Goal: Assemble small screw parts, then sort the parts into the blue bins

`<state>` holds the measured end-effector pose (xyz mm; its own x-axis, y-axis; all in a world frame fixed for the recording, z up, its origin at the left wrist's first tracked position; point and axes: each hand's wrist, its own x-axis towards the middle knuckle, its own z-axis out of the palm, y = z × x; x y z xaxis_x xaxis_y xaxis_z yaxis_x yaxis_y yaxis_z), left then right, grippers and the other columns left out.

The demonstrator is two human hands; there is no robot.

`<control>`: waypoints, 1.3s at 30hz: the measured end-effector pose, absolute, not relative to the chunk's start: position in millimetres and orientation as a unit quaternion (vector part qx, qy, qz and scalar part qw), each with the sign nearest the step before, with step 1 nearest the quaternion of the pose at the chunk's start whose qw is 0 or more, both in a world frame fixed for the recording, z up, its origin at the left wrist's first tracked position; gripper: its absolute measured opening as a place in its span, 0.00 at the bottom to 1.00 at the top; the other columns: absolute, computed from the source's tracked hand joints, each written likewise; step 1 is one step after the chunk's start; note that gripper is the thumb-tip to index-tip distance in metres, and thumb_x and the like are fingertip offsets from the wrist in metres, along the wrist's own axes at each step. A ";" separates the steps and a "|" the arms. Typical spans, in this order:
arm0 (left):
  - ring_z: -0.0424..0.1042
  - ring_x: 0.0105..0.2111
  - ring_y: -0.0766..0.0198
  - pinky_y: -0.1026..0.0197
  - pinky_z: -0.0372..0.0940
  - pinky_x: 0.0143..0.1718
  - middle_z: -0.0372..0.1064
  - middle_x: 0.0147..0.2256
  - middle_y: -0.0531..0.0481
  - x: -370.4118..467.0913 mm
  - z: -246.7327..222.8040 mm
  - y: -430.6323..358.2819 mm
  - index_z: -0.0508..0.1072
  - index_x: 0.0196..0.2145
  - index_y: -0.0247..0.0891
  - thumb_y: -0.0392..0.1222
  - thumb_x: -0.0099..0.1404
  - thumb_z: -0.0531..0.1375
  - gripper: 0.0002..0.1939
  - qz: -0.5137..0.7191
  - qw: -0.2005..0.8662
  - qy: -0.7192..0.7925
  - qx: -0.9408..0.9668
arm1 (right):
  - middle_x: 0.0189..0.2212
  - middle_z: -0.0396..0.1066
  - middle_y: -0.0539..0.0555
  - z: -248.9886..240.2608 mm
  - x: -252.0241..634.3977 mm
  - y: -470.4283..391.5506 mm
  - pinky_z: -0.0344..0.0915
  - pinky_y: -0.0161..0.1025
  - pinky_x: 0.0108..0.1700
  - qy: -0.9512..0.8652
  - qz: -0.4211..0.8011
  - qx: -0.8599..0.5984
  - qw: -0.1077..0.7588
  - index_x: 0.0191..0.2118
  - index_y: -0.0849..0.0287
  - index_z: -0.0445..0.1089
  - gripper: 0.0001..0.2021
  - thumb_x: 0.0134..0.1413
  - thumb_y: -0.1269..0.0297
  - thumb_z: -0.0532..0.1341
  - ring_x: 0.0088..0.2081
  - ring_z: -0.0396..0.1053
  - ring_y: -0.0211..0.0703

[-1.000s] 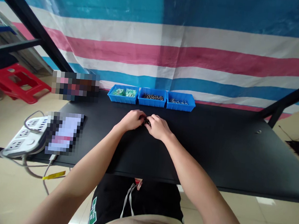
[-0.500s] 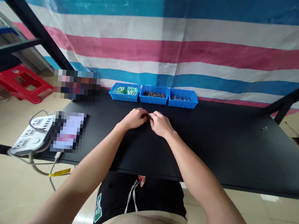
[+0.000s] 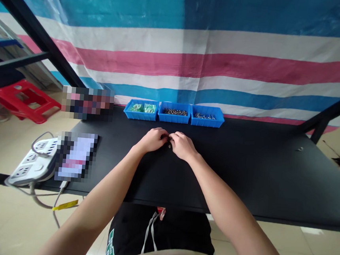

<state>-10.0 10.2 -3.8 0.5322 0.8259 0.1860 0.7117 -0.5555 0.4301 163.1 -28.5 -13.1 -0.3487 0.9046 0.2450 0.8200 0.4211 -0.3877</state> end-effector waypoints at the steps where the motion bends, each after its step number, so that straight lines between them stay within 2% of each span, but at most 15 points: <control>1: 0.74 0.39 0.57 0.58 0.68 0.44 0.74 0.38 0.44 -10.0 -3.9 10.3 0.77 0.38 0.36 0.34 0.62 0.53 0.13 0.189 0.152 0.447 0.861 | 0.43 0.73 0.56 -13.3 163.2 -28.5 0.66 0.39 0.44 -0.814 0.101 -0.528 0.220 0.48 0.57 0.71 0.13 0.61 0.71 0.54 0.44 0.70 0.46; 6: 0.73 0.37 0.59 0.59 0.68 0.42 0.73 0.36 0.45 -10.0 -0.8 9.5 0.77 0.38 0.36 0.33 0.62 0.53 0.13 0.214 0.147 0.451 0.854 | 0.43 0.72 0.59 -17.5 164.1 -26.8 0.68 0.41 0.44 -0.805 0.095 -0.513 0.284 0.50 0.59 0.71 0.15 0.61 0.71 0.52 0.43 0.71 0.47; 14: 0.72 0.35 0.61 0.61 0.67 0.40 0.72 0.35 0.48 -10.1 2.5 6.7 0.77 0.39 0.37 0.32 0.58 0.57 0.13 0.284 0.160 0.410 0.852 | 0.34 0.76 0.56 -20.6 166.5 -22.5 0.71 0.42 0.43 -0.762 0.056 -0.464 0.449 0.37 0.57 0.75 0.09 0.60 0.68 0.56 0.37 0.74 0.46; 19: 0.71 0.35 0.61 0.61 0.66 0.38 0.72 0.34 0.48 -7.4 3.6 4.2 0.76 0.38 0.37 0.41 0.61 0.62 0.09 0.292 0.159 0.385 0.861 | 0.32 0.78 0.54 -18.0 164.9 -25.6 0.72 0.39 0.38 -0.715 0.068 -0.486 0.497 0.35 0.56 0.75 0.06 0.57 0.65 0.60 0.32 0.76 0.44; 22: 0.71 0.34 0.61 0.61 0.66 0.37 0.72 0.33 0.48 -5.3 5.1 2.7 0.76 0.37 0.36 0.46 0.63 0.62 0.10 0.295 0.161 0.377 0.863 | 0.31 0.79 0.53 -17.4 162.5 -27.6 0.73 0.38 0.37 -0.695 0.089 -0.500 0.509 0.34 0.56 0.75 0.06 0.57 0.62 0.61 0.30 0.77 0.43; 29: 0.71 0.33 0.62 0.62 0.65 0.36 0.72 0.32 0.47 -3.6 3.9 2.5 0.76 0.34 0.36 0.48 0.66 0.60 0.12 0.296 0.162 0.374 0.864 | 0.30 0.79 0.54 -17.3 159.0 -29.0 0.73 0.37 0.35 -0.671 0.091 -0.515 0.526 0.35 0.56 0.74 0.08 0.57 0.59 0.61 0.32 0.78 0.46; 35: 0.71 0.34 0.62 0.62 0.65 0.37 0.72 0.32 0.48 -4.0 4.4 1.3 0.76 0.35 0.37 0.43 0.67 0.57 0.10 0.291 0.142 0.387 0.863 | 0.36 0.79 0.56 -13.7 158.5 -32.7 0.73 0.39 0.38 -0.689 0.094 -0.533 0.482 0.41 0.57 0.75 0.12 0.61 0.60 0.55 0.34 0.78 0.46; 39: 0.70 0.33 0.62 0.61 0.65 0.37 0.72 0.32 0.47 -5.7 5.9 2.3 0.76 0.34 0.37 0.39 0.64 0.57 0.08 0.291 0.136 0.429 0.844 | 0.42 0.78 0.56 -14.0 157.8 -32.8 0.74 0.41 0.41 -0.736 0.093 -0.499 0.448 0.45 0.56 0.75 0.14 0.61 0.59 0.55 0.38 0.77 0.46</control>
